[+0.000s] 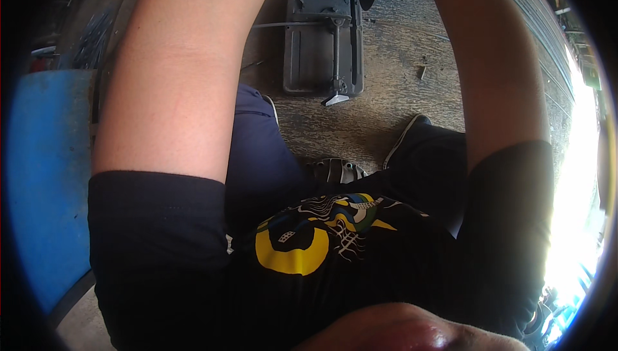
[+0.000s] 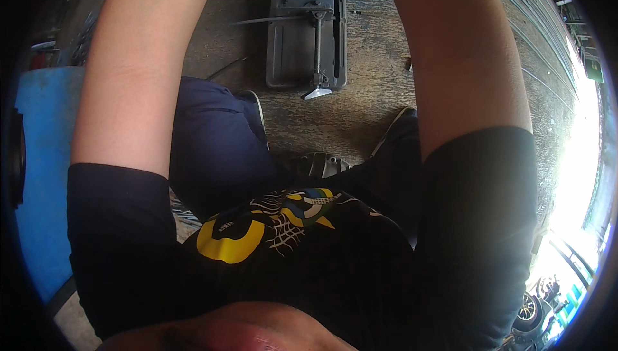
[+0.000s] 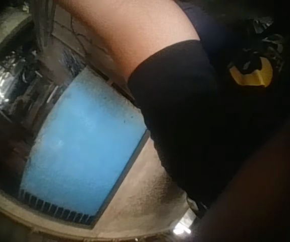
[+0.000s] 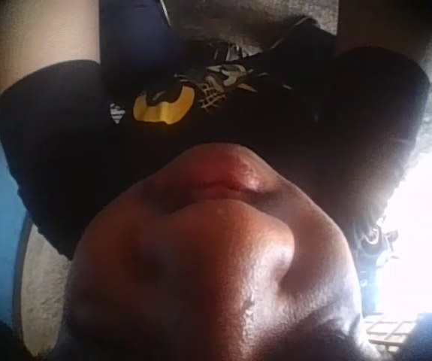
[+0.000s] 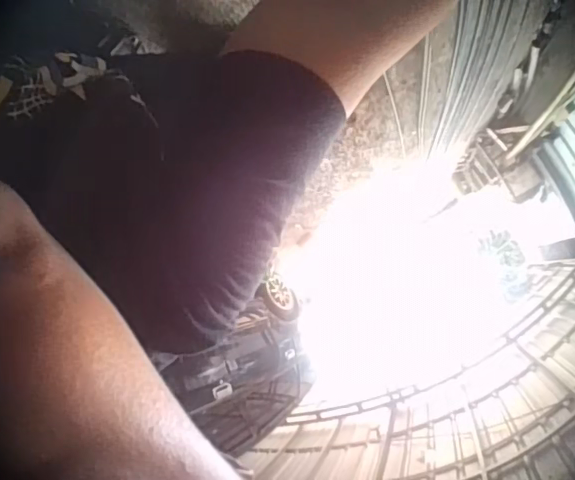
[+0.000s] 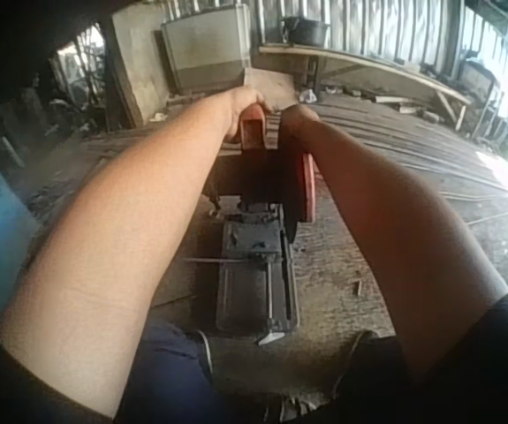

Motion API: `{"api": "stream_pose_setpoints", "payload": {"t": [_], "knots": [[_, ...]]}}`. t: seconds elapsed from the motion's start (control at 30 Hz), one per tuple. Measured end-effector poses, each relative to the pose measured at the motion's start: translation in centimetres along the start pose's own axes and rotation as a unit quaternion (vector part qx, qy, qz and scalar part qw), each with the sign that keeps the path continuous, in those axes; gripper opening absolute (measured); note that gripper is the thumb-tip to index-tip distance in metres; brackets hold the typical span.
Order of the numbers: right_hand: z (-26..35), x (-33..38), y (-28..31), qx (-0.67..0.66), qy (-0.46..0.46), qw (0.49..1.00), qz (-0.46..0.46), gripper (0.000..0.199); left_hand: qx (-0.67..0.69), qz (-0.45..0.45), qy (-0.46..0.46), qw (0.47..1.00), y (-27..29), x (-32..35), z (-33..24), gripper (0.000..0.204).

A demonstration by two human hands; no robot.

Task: Cutting metal rods to length using a power chop saw.

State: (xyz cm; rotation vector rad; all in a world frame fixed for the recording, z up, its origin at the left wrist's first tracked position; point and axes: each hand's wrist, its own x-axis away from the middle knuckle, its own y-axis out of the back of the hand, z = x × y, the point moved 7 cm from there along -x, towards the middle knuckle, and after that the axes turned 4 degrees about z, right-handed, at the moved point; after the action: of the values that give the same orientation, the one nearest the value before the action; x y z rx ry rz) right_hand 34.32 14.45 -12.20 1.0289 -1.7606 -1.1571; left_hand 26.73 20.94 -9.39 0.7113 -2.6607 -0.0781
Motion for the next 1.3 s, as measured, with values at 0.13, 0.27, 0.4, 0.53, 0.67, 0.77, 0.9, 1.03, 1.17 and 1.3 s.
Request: {"api": "stream_pose_setpoints", "payload": {"t": [0.13,0.27,0.4,0.53,0.67,0.77,0.9,1.03,1.17,1.3], "knots": [[-0.9,0.1,-0.2,-0.17,-0.023,0.985,-0.002,0.029,-0.002,-0.015,-0.014,1.0,0.2,0.0,-0.1,0.023],[-2.4,1.3,-0.9,-0.396,-0.048,0.917,0.004,0.03,-0.003,-0.031,-0.031,0.999,0.1,-0.1,-0.1,0.027],[-4.1,4.4,-1.4,-0.543,-0.059,0.838,0.013,0.031,-0.004,-0.06,-0.056,0.997,-0.2,0.0,-0.1,0.032],[-4.9,10.0,-1.1,-0.552,-0.063,0.831,-0.006,0.034,-0.013,-0.124,-0.104,0.987,0.1,1.5,-0.1,0.037],[-2.1,17.9,-0.2,-0.4,-0.026,0.914,0.065,0.033,-0.062,-0.255,-0.18,0.948,1.8,5.5,0.7,0.042],[3.7,26.7,-2.3,-0.34,0.167,0.905,0.196,0.043,-0.065,-0.352,-0.2,0.912,3.1,9.3,4.1,0.046],[15.0,33.8,-8.9,-0.268,0.363,0.796,0.403,0.051,0.14,-0.467,-0.098,0.868,2.0,13.3,14.7,0.025],[21.8,34.3,-21.8,-0.163,0.299,0.751,0.565,0.052,-0.1,-0.532,0.005,0.841,-4.0,18.1,26.0,0.046],[22.1,31.0,-33.6,-0.339,0.117,0.744,0.563,0.062,-0.26,-0.253,0.179,0.914,-10.9,17.6,37.8,0.047],[20.1,30.0,-40.7,-0.601,-0.1,0.66,0.44,0.064,-0.367,-0.056,0.206,0.905,-14.5,17.6,44.4,0.05]]}}
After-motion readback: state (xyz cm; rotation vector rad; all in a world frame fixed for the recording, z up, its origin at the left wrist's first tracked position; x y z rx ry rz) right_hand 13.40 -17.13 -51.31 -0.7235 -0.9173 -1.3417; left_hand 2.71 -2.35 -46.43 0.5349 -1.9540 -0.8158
